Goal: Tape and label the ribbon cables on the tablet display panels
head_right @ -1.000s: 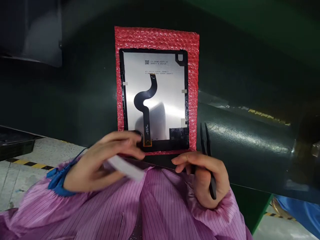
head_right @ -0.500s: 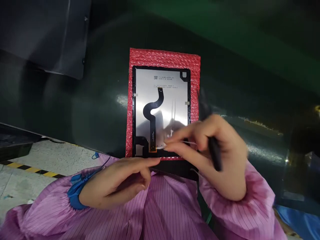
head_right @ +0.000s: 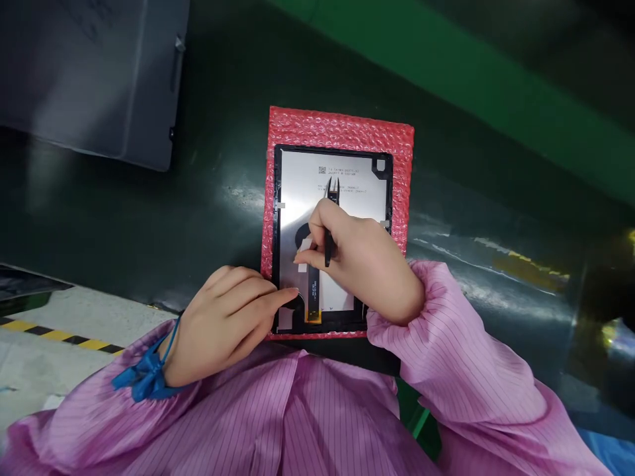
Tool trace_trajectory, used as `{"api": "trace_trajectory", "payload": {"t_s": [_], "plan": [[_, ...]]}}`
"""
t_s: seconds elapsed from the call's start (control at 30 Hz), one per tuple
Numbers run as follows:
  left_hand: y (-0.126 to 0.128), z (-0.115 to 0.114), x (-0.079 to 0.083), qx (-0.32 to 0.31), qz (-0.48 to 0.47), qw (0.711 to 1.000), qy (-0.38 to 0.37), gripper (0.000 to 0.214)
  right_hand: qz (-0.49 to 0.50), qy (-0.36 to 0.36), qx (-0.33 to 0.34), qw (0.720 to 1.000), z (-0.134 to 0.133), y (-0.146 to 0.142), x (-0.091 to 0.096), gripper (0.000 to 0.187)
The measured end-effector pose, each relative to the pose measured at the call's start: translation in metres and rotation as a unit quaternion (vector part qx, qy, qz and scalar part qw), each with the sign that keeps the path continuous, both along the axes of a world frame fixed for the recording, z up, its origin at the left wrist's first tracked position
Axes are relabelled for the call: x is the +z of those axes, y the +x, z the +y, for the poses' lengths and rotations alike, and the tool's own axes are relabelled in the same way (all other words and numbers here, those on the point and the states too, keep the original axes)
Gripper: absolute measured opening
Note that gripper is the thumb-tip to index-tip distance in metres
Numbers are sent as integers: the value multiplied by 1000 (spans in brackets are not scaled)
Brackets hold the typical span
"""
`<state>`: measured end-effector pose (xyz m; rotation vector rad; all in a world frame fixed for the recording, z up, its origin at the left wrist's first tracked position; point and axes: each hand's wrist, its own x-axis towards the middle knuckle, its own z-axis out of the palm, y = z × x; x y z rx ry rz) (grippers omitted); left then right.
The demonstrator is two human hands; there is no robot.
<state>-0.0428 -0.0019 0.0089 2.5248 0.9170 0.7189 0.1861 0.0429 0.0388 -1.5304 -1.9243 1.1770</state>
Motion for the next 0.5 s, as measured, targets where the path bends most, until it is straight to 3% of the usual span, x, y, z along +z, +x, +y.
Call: {"api": "trace_trajectory", "payload": {"t_s": [0.5], "plan": [[8,4,-9,31,88,995,39,31,-26,37,2,999,6,-4,4,40]]}}
